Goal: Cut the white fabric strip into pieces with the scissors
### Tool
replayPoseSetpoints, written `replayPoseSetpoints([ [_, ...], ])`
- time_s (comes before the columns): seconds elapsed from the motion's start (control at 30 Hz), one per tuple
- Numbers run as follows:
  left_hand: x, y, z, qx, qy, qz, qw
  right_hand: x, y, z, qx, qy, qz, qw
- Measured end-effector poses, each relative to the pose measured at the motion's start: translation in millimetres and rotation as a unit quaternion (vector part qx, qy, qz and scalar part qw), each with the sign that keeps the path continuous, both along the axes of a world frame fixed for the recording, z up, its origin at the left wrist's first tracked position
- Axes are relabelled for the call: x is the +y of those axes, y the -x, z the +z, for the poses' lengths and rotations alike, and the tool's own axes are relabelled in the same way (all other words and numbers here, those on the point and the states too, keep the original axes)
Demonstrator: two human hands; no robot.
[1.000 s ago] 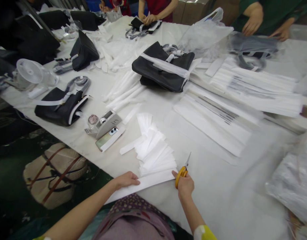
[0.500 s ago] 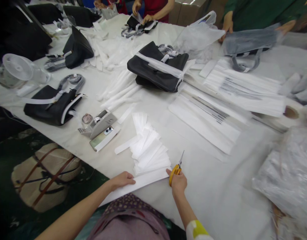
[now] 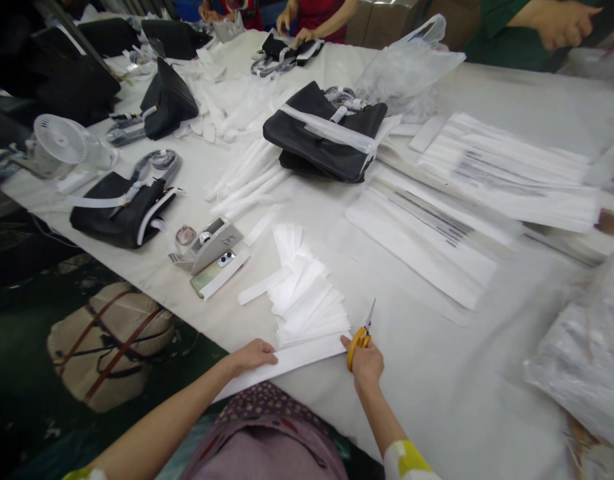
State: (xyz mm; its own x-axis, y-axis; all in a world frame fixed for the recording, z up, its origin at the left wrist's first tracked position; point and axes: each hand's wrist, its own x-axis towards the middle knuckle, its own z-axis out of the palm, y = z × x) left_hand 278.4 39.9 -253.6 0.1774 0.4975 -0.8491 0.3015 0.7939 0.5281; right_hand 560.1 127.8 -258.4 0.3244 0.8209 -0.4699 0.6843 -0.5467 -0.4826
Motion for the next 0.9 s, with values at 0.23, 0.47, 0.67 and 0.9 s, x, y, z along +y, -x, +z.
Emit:
replayPoseSetpoints([
  [0.23, 2, 4, 0.2, -0.022, 0.014, 0.004, 1.0, -22, -22, 53.1, -0.021, -0.006, 0.008, 1.0],
  [0.47, 2, 16, -7.6, -0.121, 0.08, 0.043, 0.988, -104, -6, 76.1, 0.331, 0.3, 0.245, 0.86],
  [0.67, 3, 21, -10.4, -0.154, 0.118, 0.059, 0.979, -101, 18, 74.5, 0.344, 0.34, 0.392, 0.783],
  [0.9, 0, 17, -8.6, -0.156, 0.116, 0.068, 0.979, -94, 21, 79.8, 0.358, 0.356, 0.417, 0.756],
])
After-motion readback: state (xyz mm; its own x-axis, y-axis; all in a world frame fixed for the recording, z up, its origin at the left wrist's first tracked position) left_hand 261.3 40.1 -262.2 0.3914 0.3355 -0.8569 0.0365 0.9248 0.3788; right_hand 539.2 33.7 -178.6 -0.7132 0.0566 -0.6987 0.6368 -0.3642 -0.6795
